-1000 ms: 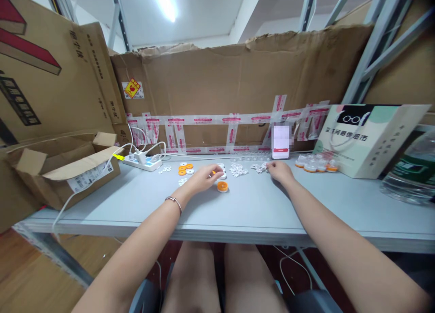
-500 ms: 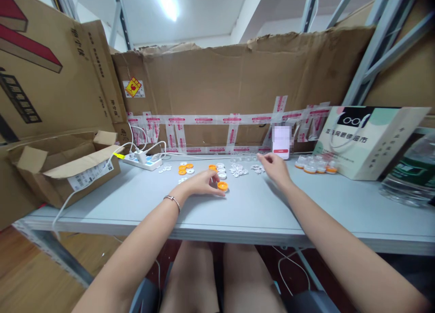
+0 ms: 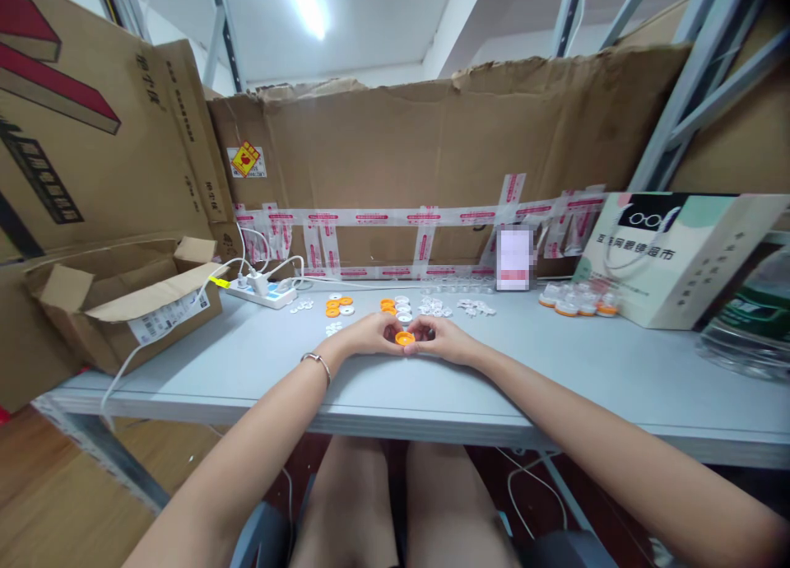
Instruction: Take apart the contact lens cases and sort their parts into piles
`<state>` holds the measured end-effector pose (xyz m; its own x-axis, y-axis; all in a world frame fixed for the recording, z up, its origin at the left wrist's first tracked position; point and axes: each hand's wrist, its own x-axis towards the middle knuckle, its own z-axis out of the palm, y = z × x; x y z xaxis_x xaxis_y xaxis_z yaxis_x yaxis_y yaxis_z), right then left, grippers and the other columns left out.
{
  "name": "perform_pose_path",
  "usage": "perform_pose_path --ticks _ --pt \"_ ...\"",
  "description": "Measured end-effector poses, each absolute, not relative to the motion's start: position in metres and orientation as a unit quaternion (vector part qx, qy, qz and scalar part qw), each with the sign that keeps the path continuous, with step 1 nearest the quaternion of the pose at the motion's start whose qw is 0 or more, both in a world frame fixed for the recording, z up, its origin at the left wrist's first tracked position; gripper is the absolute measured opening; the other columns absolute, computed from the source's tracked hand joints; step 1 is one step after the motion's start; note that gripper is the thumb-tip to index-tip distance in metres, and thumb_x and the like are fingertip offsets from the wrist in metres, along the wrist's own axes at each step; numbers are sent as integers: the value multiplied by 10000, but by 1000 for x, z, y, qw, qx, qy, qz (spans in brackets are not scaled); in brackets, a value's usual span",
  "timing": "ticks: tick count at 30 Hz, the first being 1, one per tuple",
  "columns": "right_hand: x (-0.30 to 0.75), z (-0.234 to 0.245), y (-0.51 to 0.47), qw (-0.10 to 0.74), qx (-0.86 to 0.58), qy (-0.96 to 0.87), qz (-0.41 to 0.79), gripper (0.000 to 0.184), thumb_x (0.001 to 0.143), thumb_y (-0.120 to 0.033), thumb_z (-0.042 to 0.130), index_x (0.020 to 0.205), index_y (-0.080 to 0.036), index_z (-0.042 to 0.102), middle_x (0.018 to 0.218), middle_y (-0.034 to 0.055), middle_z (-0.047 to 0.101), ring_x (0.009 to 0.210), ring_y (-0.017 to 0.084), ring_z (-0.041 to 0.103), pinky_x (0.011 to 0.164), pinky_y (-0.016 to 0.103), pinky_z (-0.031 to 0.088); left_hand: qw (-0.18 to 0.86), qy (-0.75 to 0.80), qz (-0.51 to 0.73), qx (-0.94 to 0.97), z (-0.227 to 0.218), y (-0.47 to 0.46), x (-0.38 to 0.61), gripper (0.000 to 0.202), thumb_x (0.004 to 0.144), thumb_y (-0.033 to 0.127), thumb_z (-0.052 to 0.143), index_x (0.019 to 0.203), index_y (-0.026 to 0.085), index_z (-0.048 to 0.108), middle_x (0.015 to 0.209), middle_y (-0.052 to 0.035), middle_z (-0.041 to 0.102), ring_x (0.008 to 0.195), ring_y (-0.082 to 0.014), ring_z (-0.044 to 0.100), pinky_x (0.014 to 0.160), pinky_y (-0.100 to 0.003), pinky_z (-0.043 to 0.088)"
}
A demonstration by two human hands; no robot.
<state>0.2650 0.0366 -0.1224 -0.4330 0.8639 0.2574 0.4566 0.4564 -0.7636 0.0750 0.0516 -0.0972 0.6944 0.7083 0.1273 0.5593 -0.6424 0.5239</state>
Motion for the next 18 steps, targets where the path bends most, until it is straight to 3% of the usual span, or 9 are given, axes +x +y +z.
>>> perform_pose_path --ticks 7,14,18 --pt "265 -122 38 347 -406 -788 307 271 609 -385 671 740 -154 619 678 -12 570 582 93 440 552 221 366 256 354 163 885 -100 53 75 345 646 443 601 817 145 581 695 13 523 603 -100 450 525 -203 346" --pt "266 -118 38 370 -411 -768 324 319 590 -414 680 770 -154 639 717 3 610 609 103 491 576 224 393 270 351 158 883 -104 56 74 301 660 407 594 821 154 573 690 21 513 595 -98 457 542 -211 362" --pt "268 -117 42 418 -429 -733 323 349 656 -448 614 821 -141 614 756 24 614 662 116 523 618 237 412 280 349 150 881 -98 56 72 373 639 393 638 930 177 552 804 0 557 683 -121 517 582 -217 397"
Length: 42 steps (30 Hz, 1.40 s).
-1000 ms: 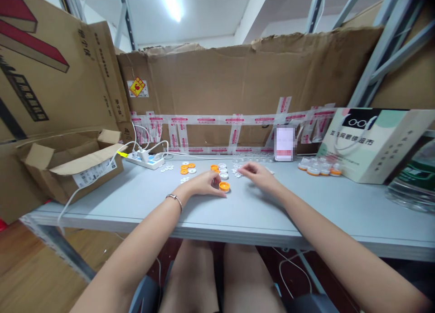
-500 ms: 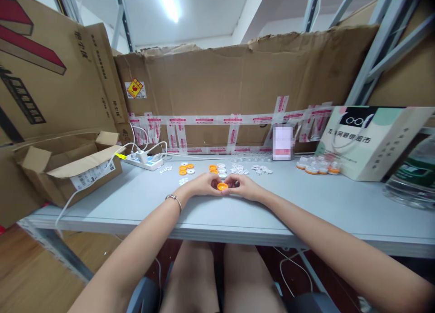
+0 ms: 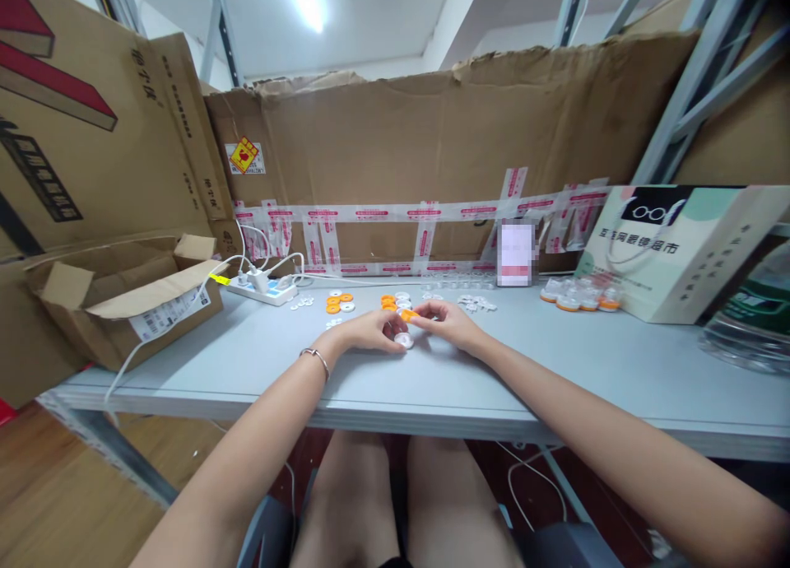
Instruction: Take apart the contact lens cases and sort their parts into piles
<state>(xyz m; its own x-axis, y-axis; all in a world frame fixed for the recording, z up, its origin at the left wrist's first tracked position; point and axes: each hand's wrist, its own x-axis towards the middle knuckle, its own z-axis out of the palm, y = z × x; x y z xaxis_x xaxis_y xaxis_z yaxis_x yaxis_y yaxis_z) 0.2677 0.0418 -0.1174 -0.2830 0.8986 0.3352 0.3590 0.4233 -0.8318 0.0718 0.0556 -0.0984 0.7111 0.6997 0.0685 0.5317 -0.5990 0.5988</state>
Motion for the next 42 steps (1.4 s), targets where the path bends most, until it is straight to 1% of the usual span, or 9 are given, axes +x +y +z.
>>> perform_pose_path --ticks 4,7,12,17,21,25,29,36,42 --pt "269 -118 45 460 -446 -701 312 392 659 -456 603 889 -140 575 774 34 615 654 118 530 615 247 413 270 338 242 868 -89 53 71 422 729 395 575 1090 200 478 976 -46 573 857 -149 555 689 -242 417" --pt "268 -117 43 462 -446 -700 313 365 631 -441 631 831 -139 588 732 24 612 621 116 525 589 248 410 233 306 321 866 -86 52 74 402 775 317 538 1147 202 435 1077 -72 551 874 -138 567 683 -232 414" --pt "265 -115 40 452 -437 -707 326 348 599 -429 663 788 -140 620 716 18 613 614 113 527 593 254 421 181 292 300 890 -89 56 78 122 799 252 514 864 164 567 908 -27 607 798 -112 567 690 -204 421" --pt "267 -117 45 450 -427 -705 343 464 626 -446 634 976 -145 587 687 5 609 621 121 552 618 268 456 152 346 258 889 -91 65 70 65 766 161 527 804 158 580 860 -10 623 797 -118 562 715 -204 419" --pt "270 -121 50 451 -446 -698 333 381 707 -453 559 930 -145 585 704 21 611 634 125 563 648 285 470 114 414 203 880 -93 71 60 80 710 102 549 741 161 595 763 -5 630 734 -144 562 681 -228 413" --pt "271 -125 52 425 -458 -709 329 308 706 -428 566 818 -145 611 707 34 621 653 141 580 666 293 476 68 460 173 868 -95 72 60 68 708 127 561 732 174 605 769 -15 626 728 -161 557 652 -233 399" --pt "270 -126 51 402 -465 -722 317 272 703 -398 566 793 -147 617 704 38 621 669 152 582 681 298 468 32 477 164 863 -96 70 64 57 736 185 560 764 184 610 838 -31 623 761 -174 557 669 -242 395" --pt "270 -122 47 369 -459 -749 302 263 728 -372 522 818 -140 607 739 38 600 692 149 543 695 295 432 12 486 175 856 -99 70 68 103 762 241 547 841 188 588 888 -37 633 795 -182 570 688 -252 396" --pt "270 -121 42 330 -428 -785 303 296 696 -346 571 923 -156 572 787 17 545 697 131 494 661 268 408 19 486 204 849 -105 71 70 178 752 299 567 894 194 556 887 -34 633 766 -179 579 676 -256 400"
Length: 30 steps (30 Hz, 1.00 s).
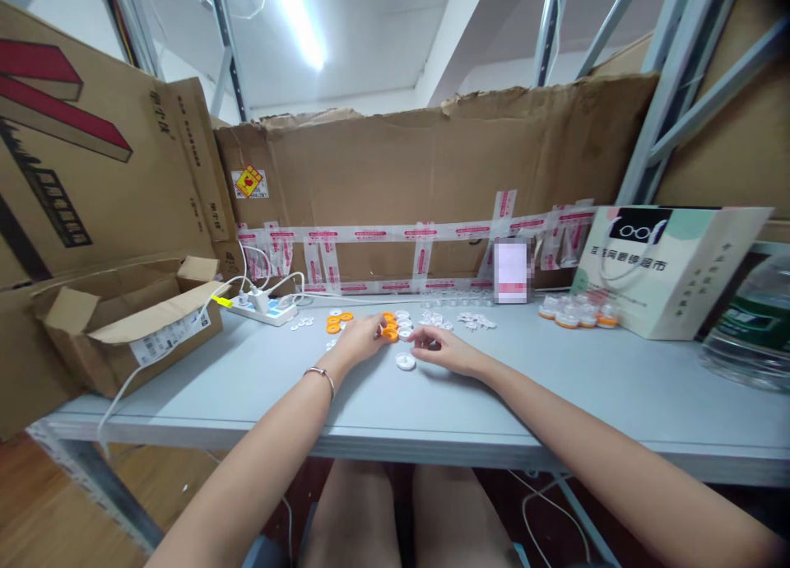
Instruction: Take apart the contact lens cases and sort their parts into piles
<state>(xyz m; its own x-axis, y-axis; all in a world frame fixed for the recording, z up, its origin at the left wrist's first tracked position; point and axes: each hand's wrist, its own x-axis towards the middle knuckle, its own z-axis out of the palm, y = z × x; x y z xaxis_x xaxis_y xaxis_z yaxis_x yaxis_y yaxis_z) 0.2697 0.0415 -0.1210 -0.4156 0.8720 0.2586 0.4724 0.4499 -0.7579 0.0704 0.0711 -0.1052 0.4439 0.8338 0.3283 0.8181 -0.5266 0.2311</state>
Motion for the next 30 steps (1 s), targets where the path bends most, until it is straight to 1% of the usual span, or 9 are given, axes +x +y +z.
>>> perform_pose_path --ticks 5,8,11,13,15,17,20,23,30 --pt "270 -120 38 312 -408 -807 292 406 627 -404 661 949 -175 566 818 15 513 732 139 484 695 276 403 35 481 242 842 -102 69 70 229 719 306 605 899 176 549 923 -60 611 817 -206 564 719 -296 403" --pt "271 -119 39 302 -402 -818 280 446 610 -450 675 950 -182 569 835 20 512 752 148 480 703 281 404 60 459 266 846 -94 65 71 201 750 276 568 914 164 547 967 -65 592 862 -188 543 767 -295 398" --pt "270 -121 41 301 -398 -825 266 437 592 -466 686 906 -178 585 822 21 513 743 149 474 687 277 404 124 411 247 869 -88 61 73 139 781 280 532 819 154 578 839 -27 613 782 -138 551 709 -234 417" --pt "270 -122 42 306 -396 -826 259 419 572 -461 702 858 -174 598 816 22 514 739 149 470 684 275 402 176 374 211 886 -88 59 76 154 749 307 579 749 154 598 729 3 613 695 -112 554 636 -195 420" --pt "269 -123 43 310 -396 -826 255 394 565 -450 710 818 -168 605 813 25 515 733 148 468 683 275 403 216 349 182 893 -91 58 77 180 701 331 631 734 154 613 682 16 609 655 -101 552 603 -179 417" --pt "269 -124 44 313 -397 -826 249 360 583 -437 700 801 -165 608 809 28 518 726 147 467 677 276 404 238 342 170 893 -95 58 76 201 686 341 642 752 153 621 677 14 611 647 -99 551 598 -178 415" --pt "268 -125 44 315 -396 -828 242 304 619 -403 679 805 -172 610 804 27 521 724 146 471 679 276 407 245 354 173 886 -98 61 75 199 695 330 627 769 145 622 685 4 614 648 -102 548 595 -183 410" --pt "268 -125 44 316 -393 -831 235 268 633 -376 670 808 -182 611 803 24 522 726 145 476 688 279 410 241 371 173 880 -98 62 76 193 685 316 630 763 139 625 668 1 609 627 -104 543 558 -181 399" --pt "265 -124 44 317 -393 -833 227 315 600 -403 690 799 -178 594 774 14 505 702 141 471 661 271 409 205 386 172 883 -91 55 81 132 651 252 655 715 136 654 641 -5 628 616 -112 550 541 -185 373"
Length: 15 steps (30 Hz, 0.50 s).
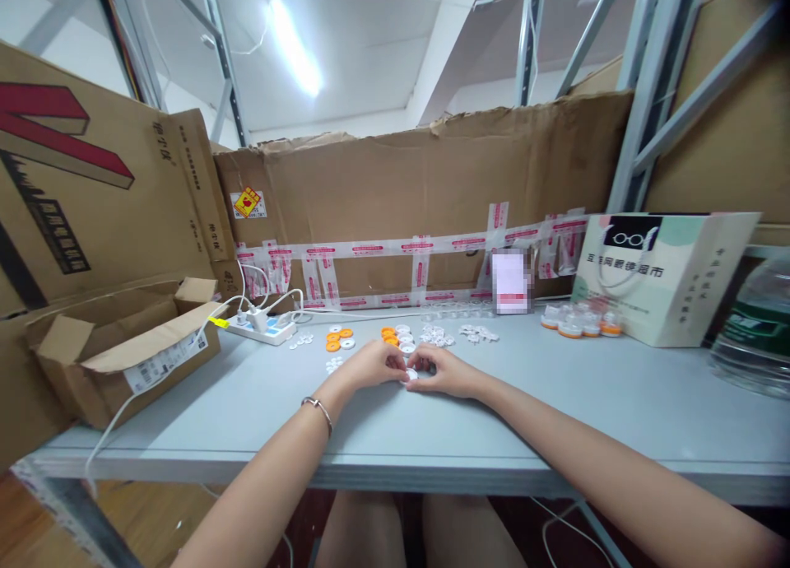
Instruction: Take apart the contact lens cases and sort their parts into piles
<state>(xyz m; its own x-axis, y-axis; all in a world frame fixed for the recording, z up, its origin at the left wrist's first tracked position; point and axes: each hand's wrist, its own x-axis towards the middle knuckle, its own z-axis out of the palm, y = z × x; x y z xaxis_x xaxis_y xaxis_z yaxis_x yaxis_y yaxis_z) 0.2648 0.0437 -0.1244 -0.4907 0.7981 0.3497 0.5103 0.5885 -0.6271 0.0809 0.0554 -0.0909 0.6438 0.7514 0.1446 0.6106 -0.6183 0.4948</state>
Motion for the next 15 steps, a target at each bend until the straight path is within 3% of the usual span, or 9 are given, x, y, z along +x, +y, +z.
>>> perform_pose_path --ticks 15 --pt "265 -126 43 322 -393 -834 214 273 620 -371 681 781 -171 589 786 25 532 691 135 467 646 268 402 153 346 144 914 -88 54 78 123 688 219 591 725 143 681 664 -14 654 594 -103 549 542 -177 369"
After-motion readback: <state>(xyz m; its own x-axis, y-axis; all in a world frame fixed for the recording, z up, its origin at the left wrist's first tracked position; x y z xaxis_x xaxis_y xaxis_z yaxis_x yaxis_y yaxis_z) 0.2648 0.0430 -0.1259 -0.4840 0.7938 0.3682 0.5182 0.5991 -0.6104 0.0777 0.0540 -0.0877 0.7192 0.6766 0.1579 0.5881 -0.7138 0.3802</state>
